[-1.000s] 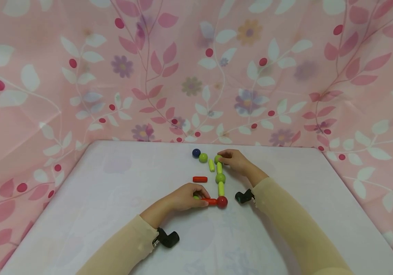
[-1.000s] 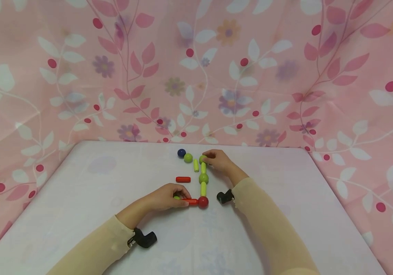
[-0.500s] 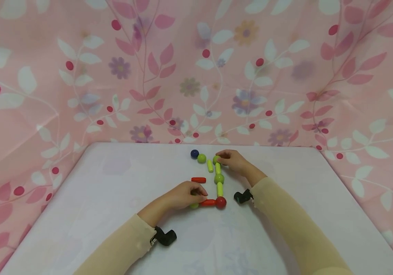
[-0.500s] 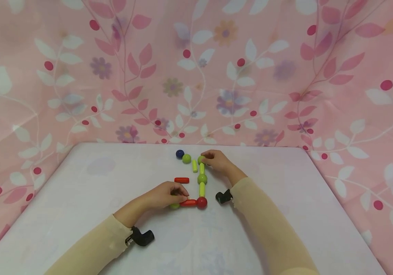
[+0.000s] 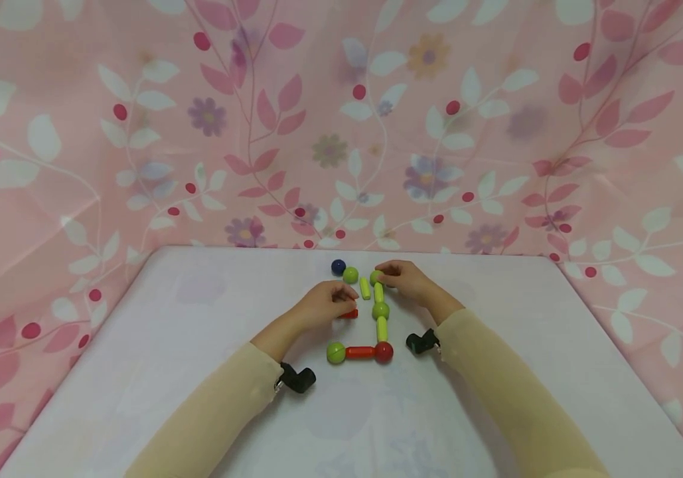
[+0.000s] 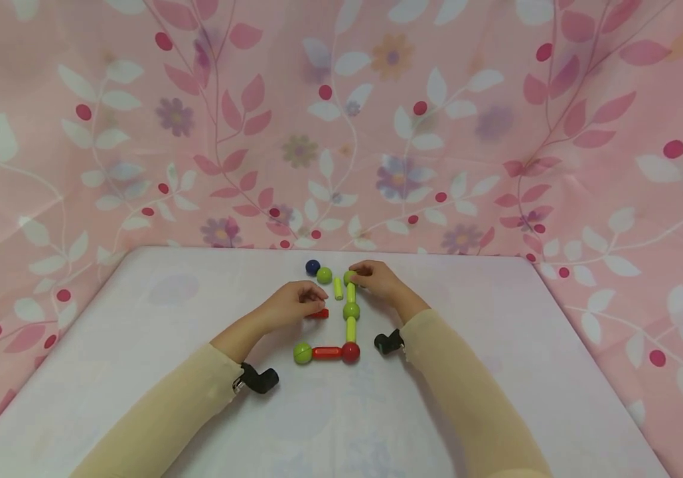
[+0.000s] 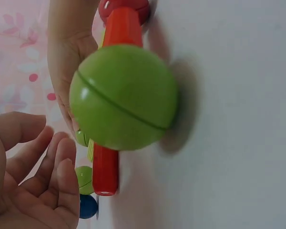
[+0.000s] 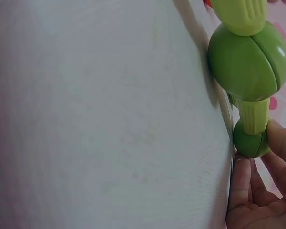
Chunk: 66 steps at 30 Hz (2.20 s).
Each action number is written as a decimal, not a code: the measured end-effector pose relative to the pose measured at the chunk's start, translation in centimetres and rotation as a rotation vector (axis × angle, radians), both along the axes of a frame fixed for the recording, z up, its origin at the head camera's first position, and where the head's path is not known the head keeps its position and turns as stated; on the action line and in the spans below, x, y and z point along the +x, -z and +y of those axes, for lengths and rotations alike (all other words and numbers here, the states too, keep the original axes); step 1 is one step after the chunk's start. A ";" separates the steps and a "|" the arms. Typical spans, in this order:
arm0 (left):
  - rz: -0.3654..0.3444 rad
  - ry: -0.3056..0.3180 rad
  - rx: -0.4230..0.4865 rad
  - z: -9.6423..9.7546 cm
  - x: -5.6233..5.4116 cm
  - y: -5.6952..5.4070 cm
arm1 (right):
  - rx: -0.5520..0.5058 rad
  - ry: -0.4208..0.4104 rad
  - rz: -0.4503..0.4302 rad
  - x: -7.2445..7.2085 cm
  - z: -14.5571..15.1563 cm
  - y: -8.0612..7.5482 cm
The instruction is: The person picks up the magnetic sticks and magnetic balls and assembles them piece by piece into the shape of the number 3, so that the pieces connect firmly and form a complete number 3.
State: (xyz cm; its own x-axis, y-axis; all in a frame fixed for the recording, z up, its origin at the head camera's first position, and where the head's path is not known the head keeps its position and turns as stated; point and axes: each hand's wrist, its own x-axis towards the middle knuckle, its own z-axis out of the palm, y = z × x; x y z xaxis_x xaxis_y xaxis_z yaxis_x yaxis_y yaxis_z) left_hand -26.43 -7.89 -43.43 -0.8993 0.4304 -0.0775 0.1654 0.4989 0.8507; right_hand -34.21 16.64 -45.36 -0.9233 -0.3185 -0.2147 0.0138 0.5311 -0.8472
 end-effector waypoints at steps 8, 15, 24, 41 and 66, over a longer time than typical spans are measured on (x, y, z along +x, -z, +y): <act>0.027 -0.106 -0.040 1.2 -2.4 0.6 | 0.004 0.002 0.001 0.0 0.2 0.2; 0.035 -0.133 -0.064 2.4 -3.2 1.6 | -0.008 0.004 0.005 0.0 0.3 0.2; 0.083 -0.129 -0.123 3.0 -3.1 1.7 | -0.024 0.005 0.008 0.0 0.0 0.2; 0.061 -0.093 -0.247 3.8 -3.9 2.0 | -0.017 -0.006 0.023 0.2 0.0 0.0; 0.016 -0.084 -0.379 3.2 -4.4 1.5 | -0.033 0.016 -0.009 0.4 -0.1 -0.1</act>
State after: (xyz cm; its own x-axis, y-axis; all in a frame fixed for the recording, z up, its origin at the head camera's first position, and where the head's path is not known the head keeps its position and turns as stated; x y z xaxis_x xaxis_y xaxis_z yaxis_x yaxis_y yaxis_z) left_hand -30.87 -4.68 -44.90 -0.9324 0.2991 -0.2029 0.1224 0.7895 0.6014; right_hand -33.77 16.55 -45.30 -0.9263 -0.3107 -0.2130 0.0302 0.5026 -0.8640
